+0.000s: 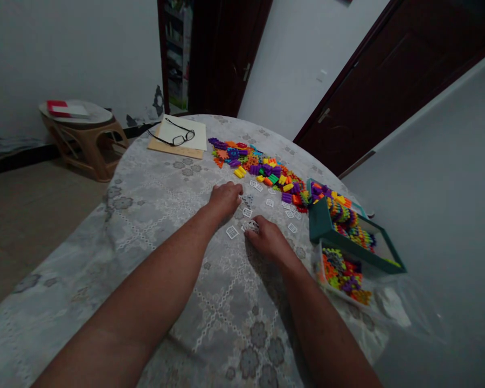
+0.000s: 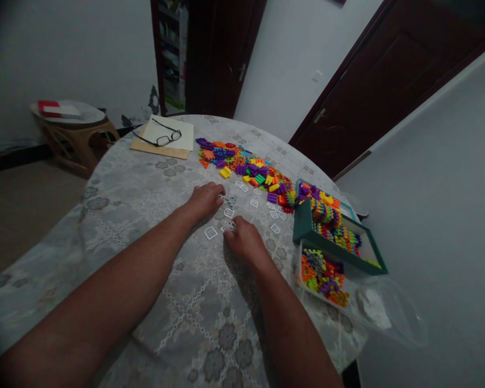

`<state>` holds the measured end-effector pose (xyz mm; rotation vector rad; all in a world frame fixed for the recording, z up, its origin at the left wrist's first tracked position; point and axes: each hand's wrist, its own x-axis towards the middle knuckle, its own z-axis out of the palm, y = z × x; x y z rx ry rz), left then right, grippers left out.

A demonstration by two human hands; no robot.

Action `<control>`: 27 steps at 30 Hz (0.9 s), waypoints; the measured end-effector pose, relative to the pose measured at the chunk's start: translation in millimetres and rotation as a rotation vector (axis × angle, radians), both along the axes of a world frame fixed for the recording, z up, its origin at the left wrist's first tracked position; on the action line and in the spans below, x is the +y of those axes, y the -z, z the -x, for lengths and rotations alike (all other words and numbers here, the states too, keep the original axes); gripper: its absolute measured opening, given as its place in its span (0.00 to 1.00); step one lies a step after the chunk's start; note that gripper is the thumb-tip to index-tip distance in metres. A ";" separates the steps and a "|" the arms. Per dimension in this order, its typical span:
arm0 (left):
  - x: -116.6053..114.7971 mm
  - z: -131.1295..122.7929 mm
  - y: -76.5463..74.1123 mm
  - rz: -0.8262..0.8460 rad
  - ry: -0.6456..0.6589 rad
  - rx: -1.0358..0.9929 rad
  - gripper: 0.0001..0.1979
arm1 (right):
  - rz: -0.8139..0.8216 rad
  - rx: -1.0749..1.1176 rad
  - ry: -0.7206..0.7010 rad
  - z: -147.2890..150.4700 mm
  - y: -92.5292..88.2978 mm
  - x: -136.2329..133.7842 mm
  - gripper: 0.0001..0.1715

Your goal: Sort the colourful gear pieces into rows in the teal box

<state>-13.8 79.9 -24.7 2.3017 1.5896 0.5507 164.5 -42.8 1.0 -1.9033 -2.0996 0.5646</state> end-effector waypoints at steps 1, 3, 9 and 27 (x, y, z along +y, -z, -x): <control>0.2 -0.1 0.3 -0.001 0.002 -0.002 0.15 | -0.001 -0.019 0.001 0.1 -0.3 0.9 0.15; 0.3 -0.5 0.1 0.003 0.003 -0.004 0.15 | -0.007 -0.033 0.001 -1.2 0.0 2.8 0.12; 0.0 -1.3 -2.2 0.015 0.004 -0.015 0.15 | -0.081 0.095 -0.084 -4.3 7.0 3.1 0.03; 7.3 2.8 -6.1 0.208 0.178 -0.473 0.10 | -0.123 0.736 0.320 -21.1 22.2 12.8 0.14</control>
